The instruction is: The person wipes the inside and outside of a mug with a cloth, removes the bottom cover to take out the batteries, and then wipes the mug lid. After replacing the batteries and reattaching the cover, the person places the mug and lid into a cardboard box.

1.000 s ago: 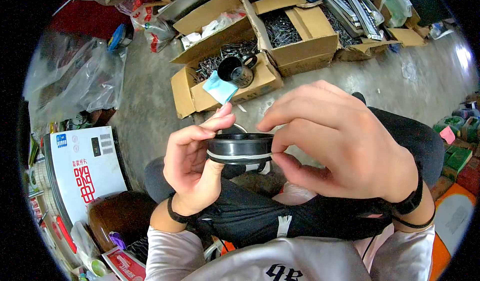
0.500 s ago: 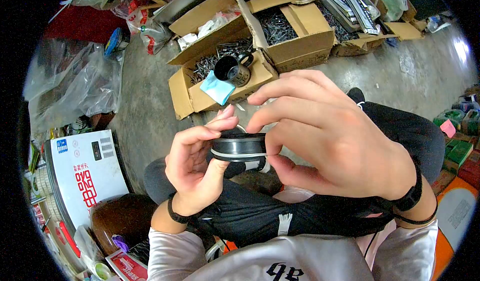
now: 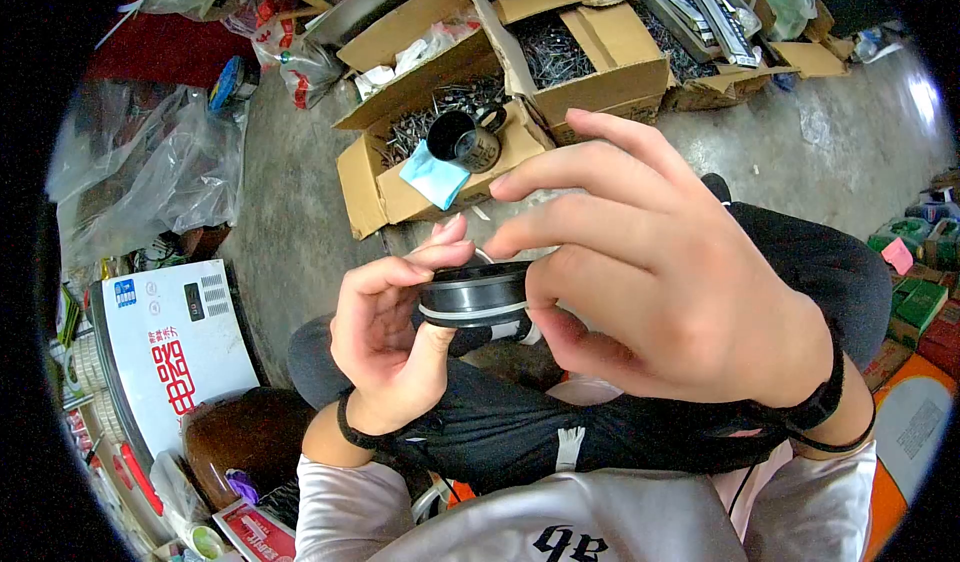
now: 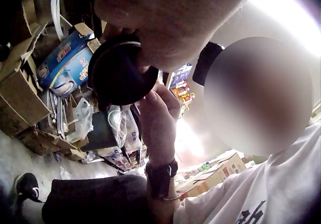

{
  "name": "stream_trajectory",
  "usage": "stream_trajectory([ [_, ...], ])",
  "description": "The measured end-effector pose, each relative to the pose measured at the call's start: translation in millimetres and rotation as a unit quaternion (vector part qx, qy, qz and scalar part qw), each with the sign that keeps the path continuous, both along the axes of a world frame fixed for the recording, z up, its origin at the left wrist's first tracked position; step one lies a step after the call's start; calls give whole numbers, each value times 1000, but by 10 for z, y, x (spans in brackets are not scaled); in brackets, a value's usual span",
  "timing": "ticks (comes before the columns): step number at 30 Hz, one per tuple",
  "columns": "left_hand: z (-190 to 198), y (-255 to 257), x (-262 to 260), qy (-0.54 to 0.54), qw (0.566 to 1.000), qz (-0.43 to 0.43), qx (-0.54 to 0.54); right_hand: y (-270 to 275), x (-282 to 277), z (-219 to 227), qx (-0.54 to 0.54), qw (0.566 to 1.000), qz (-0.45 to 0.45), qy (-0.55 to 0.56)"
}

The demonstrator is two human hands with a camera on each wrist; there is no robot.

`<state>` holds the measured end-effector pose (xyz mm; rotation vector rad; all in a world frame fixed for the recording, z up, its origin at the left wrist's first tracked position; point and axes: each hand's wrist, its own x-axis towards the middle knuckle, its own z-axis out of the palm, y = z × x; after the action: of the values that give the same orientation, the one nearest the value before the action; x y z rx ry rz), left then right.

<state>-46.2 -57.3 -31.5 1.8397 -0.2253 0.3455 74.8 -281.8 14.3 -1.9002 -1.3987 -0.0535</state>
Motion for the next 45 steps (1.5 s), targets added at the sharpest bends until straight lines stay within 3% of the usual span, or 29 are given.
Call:
stream_trajectory([
  [3, -13, -22, -16, 18, 997, 7, -74, -42, 63, 54, -5, 999, 17, 28],
  [13, 28, -12, 2, 36, 985, 19, -165, -9, 40, 7, 26, 996, 18, 88],
  [19, 16, 24, 13, 74, 972, -16, -222, 13, 5, -27, 62, 994, 23, 90],
  [38, 7, -12, 23, 88, 982, -40, -162, 2, -2, 25, 39, 999, 1, 8],
  [45, 19, 15, 21, 63, 990, -17, -128, -41, 43, 92, 50, 994, 12, 92],
])
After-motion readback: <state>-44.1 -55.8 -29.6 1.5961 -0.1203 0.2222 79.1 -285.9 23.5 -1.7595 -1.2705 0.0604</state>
